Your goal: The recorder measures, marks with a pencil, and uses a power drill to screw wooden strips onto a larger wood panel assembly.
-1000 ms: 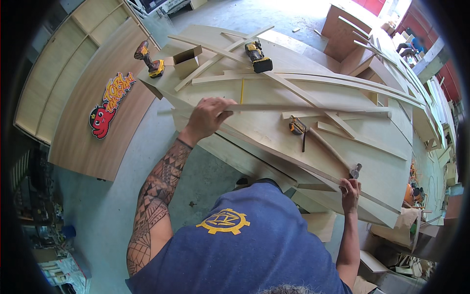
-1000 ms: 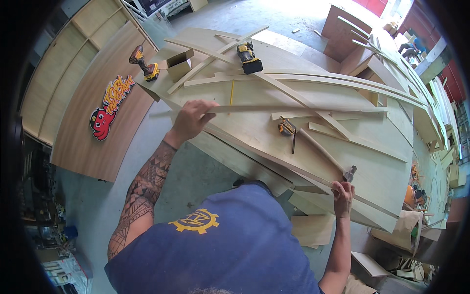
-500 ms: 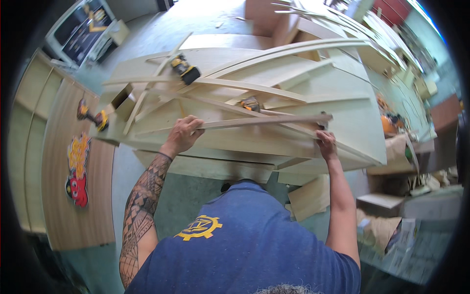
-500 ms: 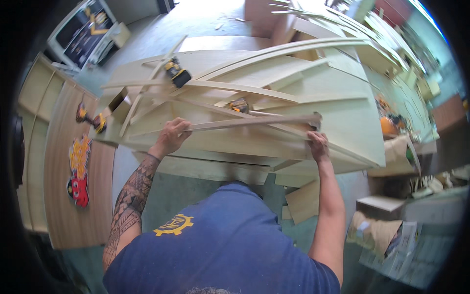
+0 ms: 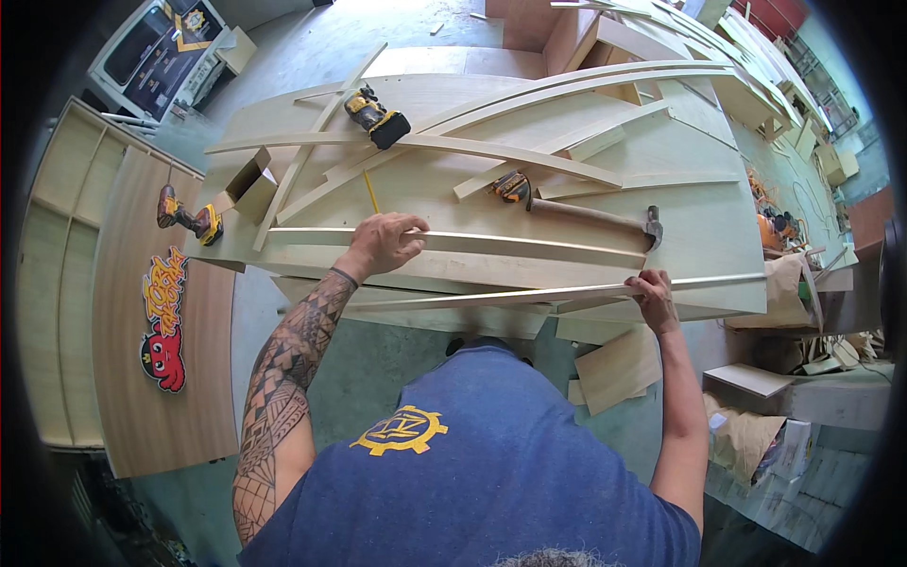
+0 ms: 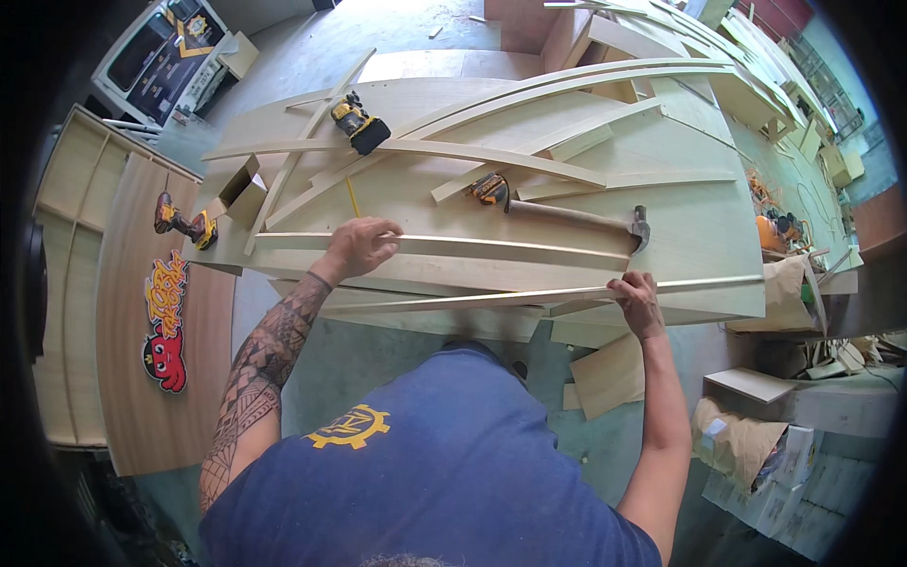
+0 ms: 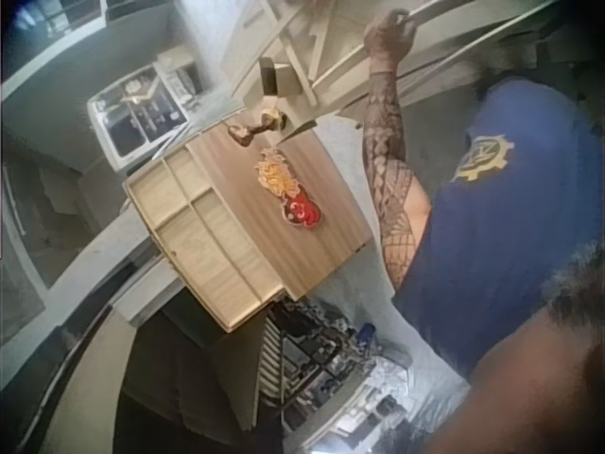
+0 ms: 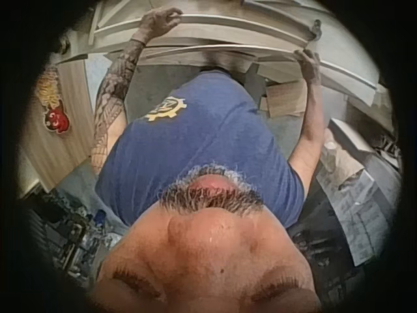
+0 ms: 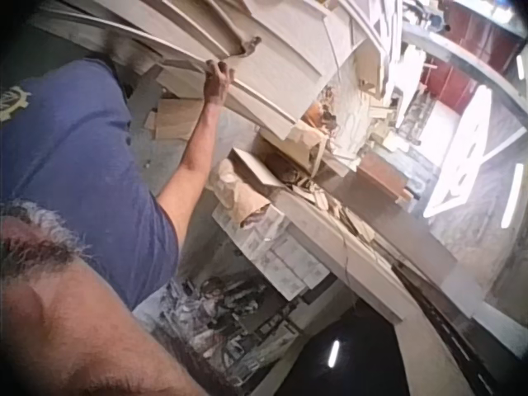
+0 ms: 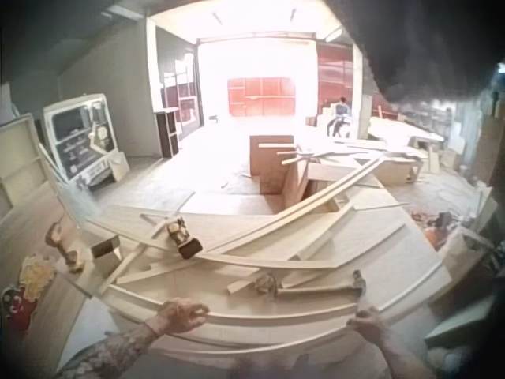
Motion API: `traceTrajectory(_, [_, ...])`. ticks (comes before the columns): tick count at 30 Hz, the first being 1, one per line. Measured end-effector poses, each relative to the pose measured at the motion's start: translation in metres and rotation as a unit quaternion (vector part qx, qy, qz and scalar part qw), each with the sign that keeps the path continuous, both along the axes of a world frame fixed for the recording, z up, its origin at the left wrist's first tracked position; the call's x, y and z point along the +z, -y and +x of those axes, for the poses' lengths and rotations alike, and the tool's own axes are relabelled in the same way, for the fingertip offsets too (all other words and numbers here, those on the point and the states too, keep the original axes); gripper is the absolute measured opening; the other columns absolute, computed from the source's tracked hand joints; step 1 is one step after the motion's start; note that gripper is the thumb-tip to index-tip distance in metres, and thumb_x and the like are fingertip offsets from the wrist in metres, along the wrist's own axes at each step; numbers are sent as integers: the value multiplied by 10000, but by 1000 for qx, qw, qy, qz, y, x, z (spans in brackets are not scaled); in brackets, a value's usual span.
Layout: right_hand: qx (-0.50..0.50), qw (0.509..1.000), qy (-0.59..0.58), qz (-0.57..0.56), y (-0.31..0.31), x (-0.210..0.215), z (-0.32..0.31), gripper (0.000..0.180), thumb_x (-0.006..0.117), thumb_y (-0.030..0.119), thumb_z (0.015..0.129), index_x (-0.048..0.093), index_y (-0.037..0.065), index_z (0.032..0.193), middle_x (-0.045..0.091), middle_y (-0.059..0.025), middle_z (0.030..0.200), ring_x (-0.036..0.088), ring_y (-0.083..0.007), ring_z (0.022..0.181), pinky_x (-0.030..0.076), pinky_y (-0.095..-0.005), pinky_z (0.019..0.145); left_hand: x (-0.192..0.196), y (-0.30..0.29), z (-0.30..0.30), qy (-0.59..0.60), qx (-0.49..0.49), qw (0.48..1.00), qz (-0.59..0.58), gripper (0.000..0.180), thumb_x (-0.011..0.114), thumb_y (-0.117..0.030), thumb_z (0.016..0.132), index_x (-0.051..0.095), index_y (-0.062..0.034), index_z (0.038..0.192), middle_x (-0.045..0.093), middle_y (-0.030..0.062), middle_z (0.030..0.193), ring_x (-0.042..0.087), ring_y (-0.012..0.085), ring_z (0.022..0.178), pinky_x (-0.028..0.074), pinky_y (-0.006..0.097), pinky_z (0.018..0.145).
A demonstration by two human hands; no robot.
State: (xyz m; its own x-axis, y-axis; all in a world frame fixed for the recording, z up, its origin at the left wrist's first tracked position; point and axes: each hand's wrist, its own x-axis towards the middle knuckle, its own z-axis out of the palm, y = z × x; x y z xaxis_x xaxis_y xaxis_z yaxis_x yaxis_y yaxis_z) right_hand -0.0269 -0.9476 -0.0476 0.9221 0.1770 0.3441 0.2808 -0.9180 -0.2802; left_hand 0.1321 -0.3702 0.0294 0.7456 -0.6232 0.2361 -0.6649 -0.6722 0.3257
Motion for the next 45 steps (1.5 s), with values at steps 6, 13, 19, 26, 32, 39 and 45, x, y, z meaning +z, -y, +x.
traceTrajectory(6, [9, 997, -78, -22, -3, 18, -4, 349, 822, 10, 749, 755, 176, 1049, 619, -49, 981, 595, -301, 966, 511, -428, 925, -24, 0, 1, -170, 50, 983, -38, 256, 724, -212, 913, 718, -158, 1163, 750, 114, 972, 739, 289, 905, 591, 400, 821])
traceTrajectory(13, [-32, 997, -58, 31, 5, 9, -1, 357, 821, -1, 748, 779, 194, 1045, 647, -35, 1010, 612, -294, 956, 526, -418, 920, -24, -10, 17, -172, 1, 985, 0, 237, 706, -207, 889, 737, -149, 1117, 696, 108, 1021, 691, 315, 1024, 562, 412, 916])
traceTrajectory(19, [2, 994, -86, 70, 6, 6, 27, 494, 852, 1, 729, 694, 120, 1182, 642, -114, 1063, 622, -369, 1074, 543, -448, 956, -44, -34, 17, -106, 5, 994, 19, 286, 712, -234, 915, 765, -135, 1178, 673, 109, 985, 652, 325, 1008, 498, 455, 974])
traceTrajectory(26, [-109, 977, -178, 51, 51, -13, 21, 587, 758, -38, 674, 685, 107, 1238, 621, -108, 1128, 608, -318, 1099, 493, -465, 985, -54, -21, -3, -52, 14, 996, 67, 773, 881, -456, 811, 594, -200, 1482, 621, 124, 1379, 556, 342, 1312, 400, 501, 1144])
traceTrajectory(32, [-29, 993, -100, -58, -55, 9, 52, 1051, 870, 113, 642, 432, 210, 1593, 486, -200, 1447, 457, -401, 1375, 291, -534, 1219, -95, -48, -16, -15, 79, 996, 26, 680, 848, -343, 862, 593, -269, 1488, 617, 99, 1381, 540, 309, 1347, 368, 514, 1174])
traceTrajectory(39, [35, 993, -87, -68, -158, -4, 70, 973, 910, 289, 729, 457, 208, 1586, 497, -183, 1476, 439, -383, 1438, 238, -572, 1259, -77, -44, -13, -35, 115, 993, -5, 713, 850, -249, 848, 581, -233, 1508, 609, 118, 1398, 528, 323, 1385, 315, 564, 1233])
traceTrajectory(45, [29, 994, -83, -68, -157, -18, 69, 834, 852, 267, 807, 505, 189, 1561, 530, -142, 1468, 480, -338, 1410, 226, -563, 1260, -69, -92, -14, -87, 150, 984, 47, 661, 796, -207, 864, 586, -190, 1491, 542, 146, 1483, 458, 326, 1455, 266, 587, 1268])
